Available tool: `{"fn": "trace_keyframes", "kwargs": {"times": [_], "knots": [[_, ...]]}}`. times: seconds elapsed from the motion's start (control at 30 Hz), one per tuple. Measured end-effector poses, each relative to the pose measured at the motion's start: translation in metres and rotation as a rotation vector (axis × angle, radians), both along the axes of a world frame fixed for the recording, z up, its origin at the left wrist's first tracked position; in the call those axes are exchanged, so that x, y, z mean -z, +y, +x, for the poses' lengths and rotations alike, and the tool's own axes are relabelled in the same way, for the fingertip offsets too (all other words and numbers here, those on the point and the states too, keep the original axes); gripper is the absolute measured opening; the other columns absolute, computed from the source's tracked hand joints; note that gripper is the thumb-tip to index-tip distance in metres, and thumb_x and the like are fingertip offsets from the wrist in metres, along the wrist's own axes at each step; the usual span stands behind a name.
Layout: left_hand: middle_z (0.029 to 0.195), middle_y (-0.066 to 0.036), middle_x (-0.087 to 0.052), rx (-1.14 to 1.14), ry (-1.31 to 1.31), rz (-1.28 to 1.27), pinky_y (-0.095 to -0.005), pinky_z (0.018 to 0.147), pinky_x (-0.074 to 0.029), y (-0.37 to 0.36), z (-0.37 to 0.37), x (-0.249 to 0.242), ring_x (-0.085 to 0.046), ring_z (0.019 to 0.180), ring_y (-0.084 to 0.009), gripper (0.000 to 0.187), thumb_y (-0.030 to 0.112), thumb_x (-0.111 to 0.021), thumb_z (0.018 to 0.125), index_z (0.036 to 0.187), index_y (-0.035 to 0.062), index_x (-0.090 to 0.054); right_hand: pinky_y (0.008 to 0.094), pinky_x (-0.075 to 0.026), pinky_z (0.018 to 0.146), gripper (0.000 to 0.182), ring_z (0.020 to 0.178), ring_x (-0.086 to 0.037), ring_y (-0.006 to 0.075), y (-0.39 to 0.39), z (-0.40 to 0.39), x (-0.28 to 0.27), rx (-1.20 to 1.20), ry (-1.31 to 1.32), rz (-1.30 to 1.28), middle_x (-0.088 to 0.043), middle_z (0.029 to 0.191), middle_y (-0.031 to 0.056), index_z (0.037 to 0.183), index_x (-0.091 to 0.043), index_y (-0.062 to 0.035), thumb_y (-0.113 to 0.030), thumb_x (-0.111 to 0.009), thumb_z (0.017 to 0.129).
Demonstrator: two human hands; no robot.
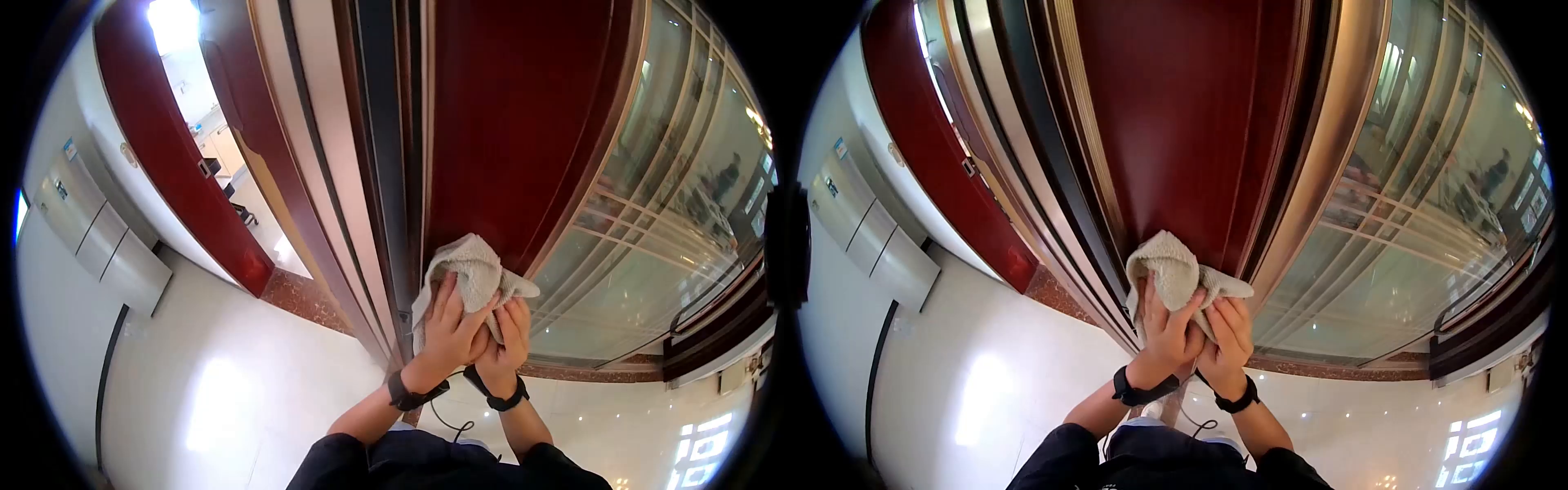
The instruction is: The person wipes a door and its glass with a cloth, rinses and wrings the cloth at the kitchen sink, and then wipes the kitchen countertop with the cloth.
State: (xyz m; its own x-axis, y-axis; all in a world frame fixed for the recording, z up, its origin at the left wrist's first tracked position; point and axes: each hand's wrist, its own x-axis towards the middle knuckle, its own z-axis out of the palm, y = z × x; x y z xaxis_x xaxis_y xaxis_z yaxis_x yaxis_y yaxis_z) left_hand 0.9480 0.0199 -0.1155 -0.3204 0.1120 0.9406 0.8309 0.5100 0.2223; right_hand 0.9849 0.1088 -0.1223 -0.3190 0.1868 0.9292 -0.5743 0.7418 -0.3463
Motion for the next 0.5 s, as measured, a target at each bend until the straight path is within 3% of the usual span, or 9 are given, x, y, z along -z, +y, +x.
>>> {"fn": "trace_keyframes", "kwargs": {"times": [0.1,0.17,0.3,0.37,0.5], "knots": [[0.119,-0.021,-0.043,0.115,-0.053,-0.113,-0.0528,0.091,-0.034,-0.012,0.0,0.034,-0.037,0.112,-0.0468,0.04,0.011,-0.054,0.069,0.109,0.0119,-0.059,0.0436,-0.041,0.086,0.031,0.1,-0.051,0.0377,-0.008,0.0,0.048,0.067,0.009,0.007,-0.054,0.109,0.0184,0.099,-0.057,0.0036,0.004,-0.062,0.069],[0.115,-0.021,-0.044,0.114,-0.166,-0.221,-0.0493,0.084,-0.04,-0.022,0.01,0.073,-0.041,0.108,-0.0455,0.043,0.012,-0.056,0.069,0.112,0.013,-0.056,0.0439,-0.039,0.088,0.033,0.104,-0.049,0.0388,-0.012,0.0,0.095,0.079,-0.056,0.05,-0.052,0.112,0.0185,0.102,-0.056,0.0035,0.002,-0.061,0.069],[0.111,-0.02,-0.045,0.13,-0.349,-0.265,-0.0457,0.084,-0.039,-0.03,0.027,0.155,-0.044,0.105,-0.0408,0.046,0.013,-0.052,0.072,0.118,0.0121,-0.051,0.046,-0.035,0.092,0.036,0.11,-0.042,0.0407,-0.018,0.014,0.176,0.073,-0.345,0.127,-0.049,0.115,0.0196,0.108,-0.053,0.0034,-0.005,-0.059,0.074],[0.109,-0.02,-0.046,0.174,-0.394,-0.29,-0.0443,0.085,-0.038,-0.035,0.029,0.167,-0.045,0.106,-0.0391,0.047,0.013,-0.05,0.073,0.12,0.0117,-0.049,0.0473,-0.032,0.095,0.039,0.113,-0.039,0.0415,-0.023,0.02,0.194,0.092,-0.427,0.129,-0.047,0.119,0.0203,0.113,-0.049,0.0029,-0.01,-0.058,0.076],[0.12,-0.023,-0.041,0.395,-0.376,-0.267,-0.0475,0.09,-0.033,-0.05,0.022,0.126,-0.04,0.112,-0.0416,0.048,0.011,-0.049,0.074,0.121,0.0082,-0.046,0.0498,-0.026,0.099,0.049,0.119,-0.033,0.0427,-0.042,0.02,0.159,0.205,-0.426,0.096,-0.039,0.127,0.0211,0.123,-0.04,0.0026,-0.017,-0.055,0.08]]}}
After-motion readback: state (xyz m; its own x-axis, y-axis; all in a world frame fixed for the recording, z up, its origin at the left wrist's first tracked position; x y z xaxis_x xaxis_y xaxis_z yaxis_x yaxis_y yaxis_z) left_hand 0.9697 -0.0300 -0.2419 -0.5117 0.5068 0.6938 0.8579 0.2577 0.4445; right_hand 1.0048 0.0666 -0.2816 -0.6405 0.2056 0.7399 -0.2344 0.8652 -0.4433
